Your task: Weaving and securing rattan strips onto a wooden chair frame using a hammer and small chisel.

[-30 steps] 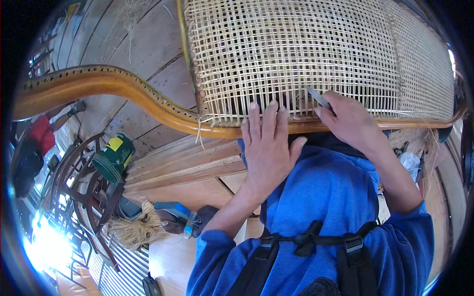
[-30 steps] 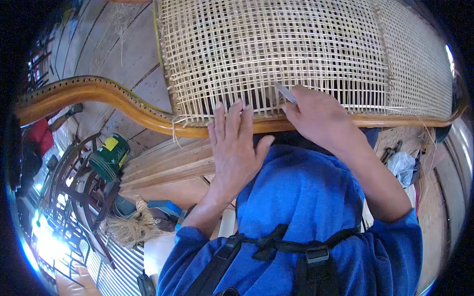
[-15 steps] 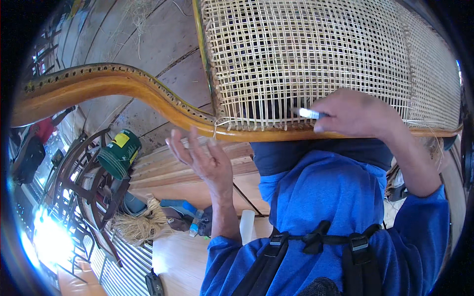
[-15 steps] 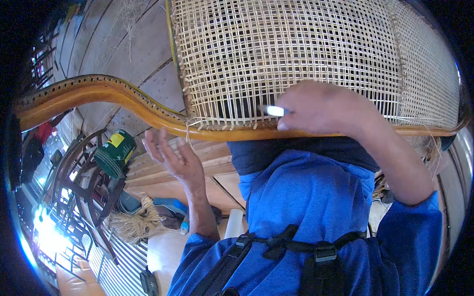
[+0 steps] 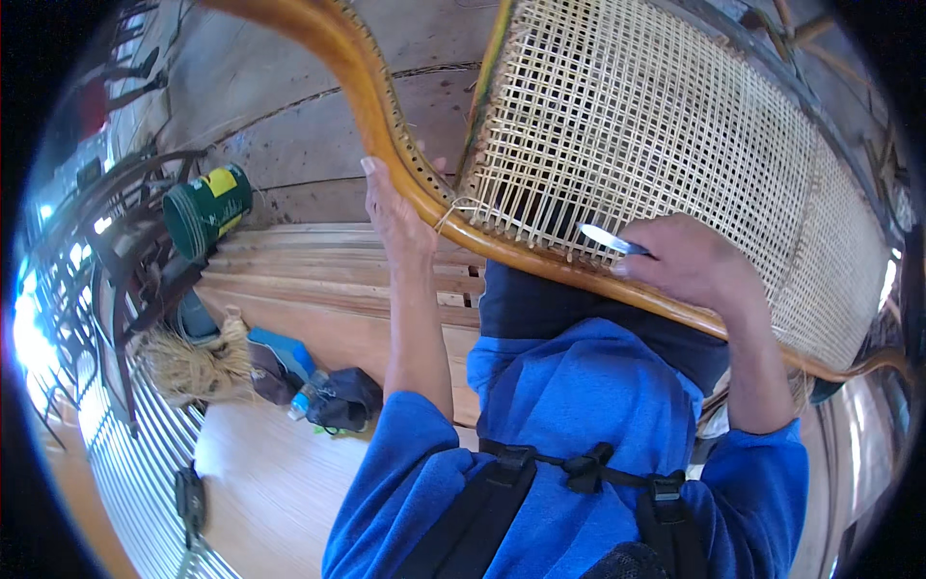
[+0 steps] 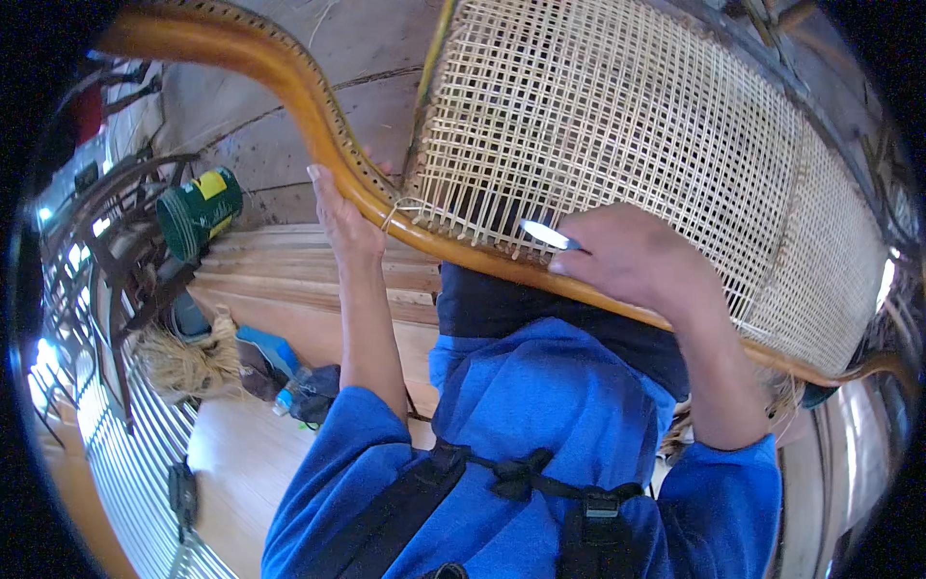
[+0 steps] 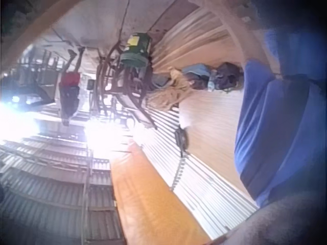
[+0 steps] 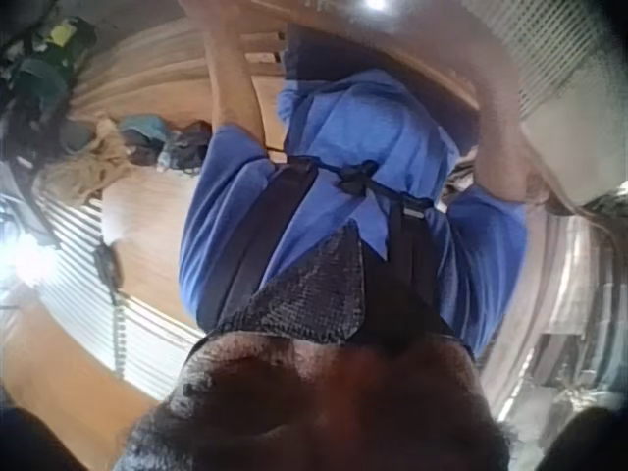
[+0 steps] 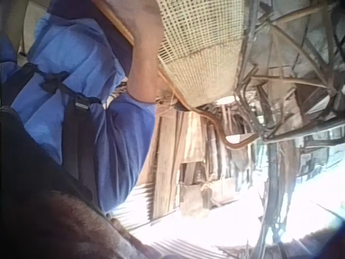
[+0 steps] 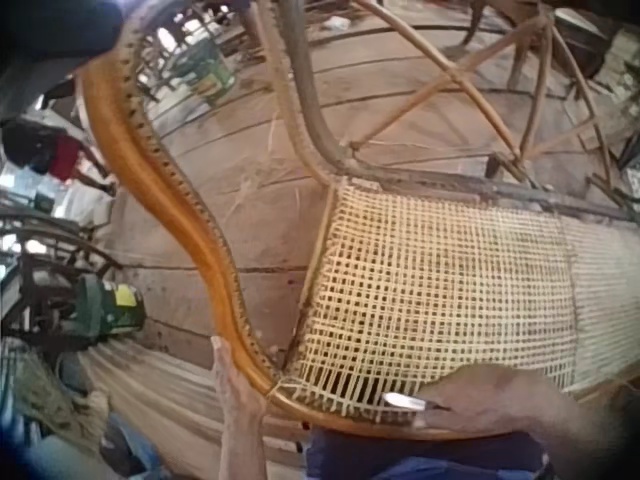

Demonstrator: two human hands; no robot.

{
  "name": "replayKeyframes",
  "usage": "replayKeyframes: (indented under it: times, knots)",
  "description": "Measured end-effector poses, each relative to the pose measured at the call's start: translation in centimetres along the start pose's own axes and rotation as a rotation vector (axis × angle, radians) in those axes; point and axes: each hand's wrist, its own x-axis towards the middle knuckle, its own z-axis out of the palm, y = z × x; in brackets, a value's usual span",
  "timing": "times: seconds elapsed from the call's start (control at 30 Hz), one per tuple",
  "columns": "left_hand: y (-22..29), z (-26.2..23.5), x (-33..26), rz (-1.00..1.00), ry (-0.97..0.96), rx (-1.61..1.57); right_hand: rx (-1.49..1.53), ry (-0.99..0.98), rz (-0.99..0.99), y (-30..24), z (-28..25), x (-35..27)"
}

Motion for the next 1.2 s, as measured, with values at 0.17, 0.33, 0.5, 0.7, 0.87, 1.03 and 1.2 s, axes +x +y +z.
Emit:
replayKeyframes:
  times: [0.17, 0.33, 0.5, 0.7, 0.87, 1.03, 1.2]
  knots:
    - [-0.2, 1.1, 0.8, 0.097, 0.055, 0.182, 0.077, 0.202, 0.026, 1.4, 0.7, 0.4]
    - [1.0, 1.1, 2.8, 0.182, 0.018, 0.281, 0.576, 0.829, 0.295, 7.2, -0.2, -11.4]
    - [2.4, -1.1, 5.3, 0.441, 0.154, 0.810, 0.391, 1.056, 0.361, 16.7, 5.9, -20.5]
    - [2.7, 8.9, -7.4, 1.164, -0.292, 1.385, 0.040, 0.968, 0.460, 24.1, 12.8, -21.4]
    - [-4.9, 13.0, -17.9, 0.956, -1.092, 1.412, -0.145, 0.829, 0.399, 23.2, 12.3, -20.1]
    - [-8.2, 13.7, -18.8, 0.962, -1.041, 1.457, -0.051, 0.849, 0.395, 24.1, 11.8, -20.1]
    - [-8.8, 14.3, -19.4, 0.955, -1.004, 1.549, 0.313, 0.804, 0.341, 23.3, 9.3, -20.7]
